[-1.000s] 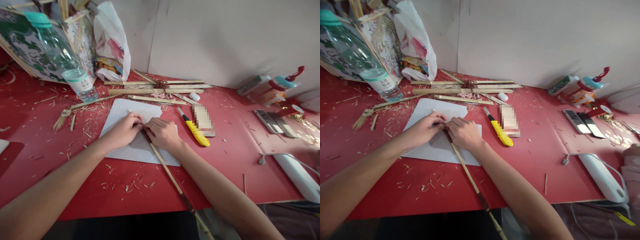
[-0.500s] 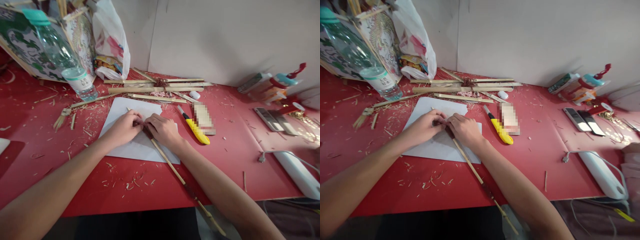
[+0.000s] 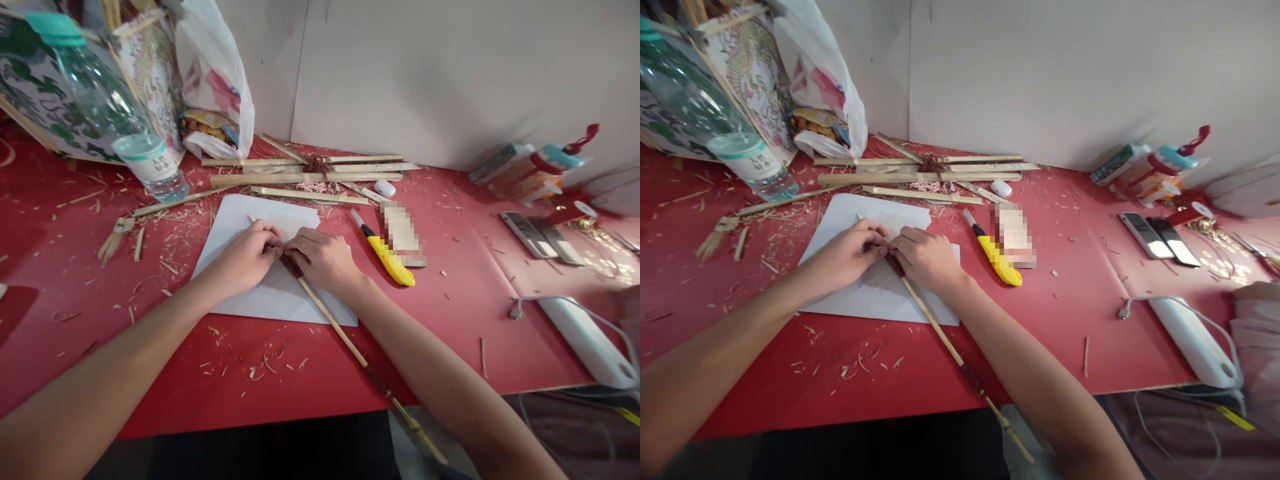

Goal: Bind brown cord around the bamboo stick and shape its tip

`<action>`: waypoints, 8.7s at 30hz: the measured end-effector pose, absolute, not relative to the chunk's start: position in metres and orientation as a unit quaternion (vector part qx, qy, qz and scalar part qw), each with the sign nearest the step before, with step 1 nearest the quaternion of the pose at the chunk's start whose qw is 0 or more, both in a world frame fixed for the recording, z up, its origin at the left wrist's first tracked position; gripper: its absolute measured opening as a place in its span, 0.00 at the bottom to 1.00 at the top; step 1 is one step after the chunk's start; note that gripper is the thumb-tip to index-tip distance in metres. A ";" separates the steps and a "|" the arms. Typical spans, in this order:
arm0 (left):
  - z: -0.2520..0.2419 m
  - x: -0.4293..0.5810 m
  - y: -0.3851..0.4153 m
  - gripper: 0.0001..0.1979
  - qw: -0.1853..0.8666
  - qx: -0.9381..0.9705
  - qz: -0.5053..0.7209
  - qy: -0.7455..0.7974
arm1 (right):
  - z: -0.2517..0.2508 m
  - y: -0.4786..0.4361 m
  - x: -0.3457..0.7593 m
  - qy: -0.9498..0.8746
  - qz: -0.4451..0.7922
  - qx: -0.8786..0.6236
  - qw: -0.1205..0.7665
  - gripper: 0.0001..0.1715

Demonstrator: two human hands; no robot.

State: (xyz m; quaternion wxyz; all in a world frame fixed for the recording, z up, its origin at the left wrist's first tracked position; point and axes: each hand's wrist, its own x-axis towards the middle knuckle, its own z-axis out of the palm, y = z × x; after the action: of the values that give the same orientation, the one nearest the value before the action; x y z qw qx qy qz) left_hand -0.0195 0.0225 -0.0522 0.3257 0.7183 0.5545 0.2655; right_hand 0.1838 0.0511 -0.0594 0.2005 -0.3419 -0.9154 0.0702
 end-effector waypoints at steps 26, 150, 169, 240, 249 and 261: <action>-0.050 -0.022 0.026 0.05 0.369 0.701 0.269 0.548 | -0.058 0.049 0.175 -0.903 0.106 -0.380 0.173 0.14; -0.046 -0.018 0.022 0.06 0.275 0.763 0.212 0.545 | -0.061 0.062 0.183 -0.834 0.312 -0.332 0.310 0.05; -0.042 -0.021 0.023 0.09 0.283 0.785 0.248 0.492 | -0.059 0.059 0.186 -0.793 0.324 -0.364 0.366 0.06; -0.025 -0.020 0.009 0.10 0.087 0.866 0.232 0.434 | -0.046 0.043 0.188 -0.659 0.490 -0.383 0.423 0.08; -0.022 -0.029 0.013 0.10 0.073 0.860 0.288 0.414 | -0.047 0.050 0.196 -0.672 0.502 -0.354 0.415 0.05; -0.025 -0.031 0.012 0.10 0.070 0.860 0.345 0.369 | -0.021 0.021 0.187 -0.494 0.747 -0.355 0.268 0.10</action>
State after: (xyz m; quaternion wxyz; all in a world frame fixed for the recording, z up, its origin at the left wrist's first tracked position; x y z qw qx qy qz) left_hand -0.0308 0.0118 -0.0251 0.0703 0.8600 0.3691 0.3454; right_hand 0.1868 0.0212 -0.0211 0.2682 -0.3546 -0.4942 0.7471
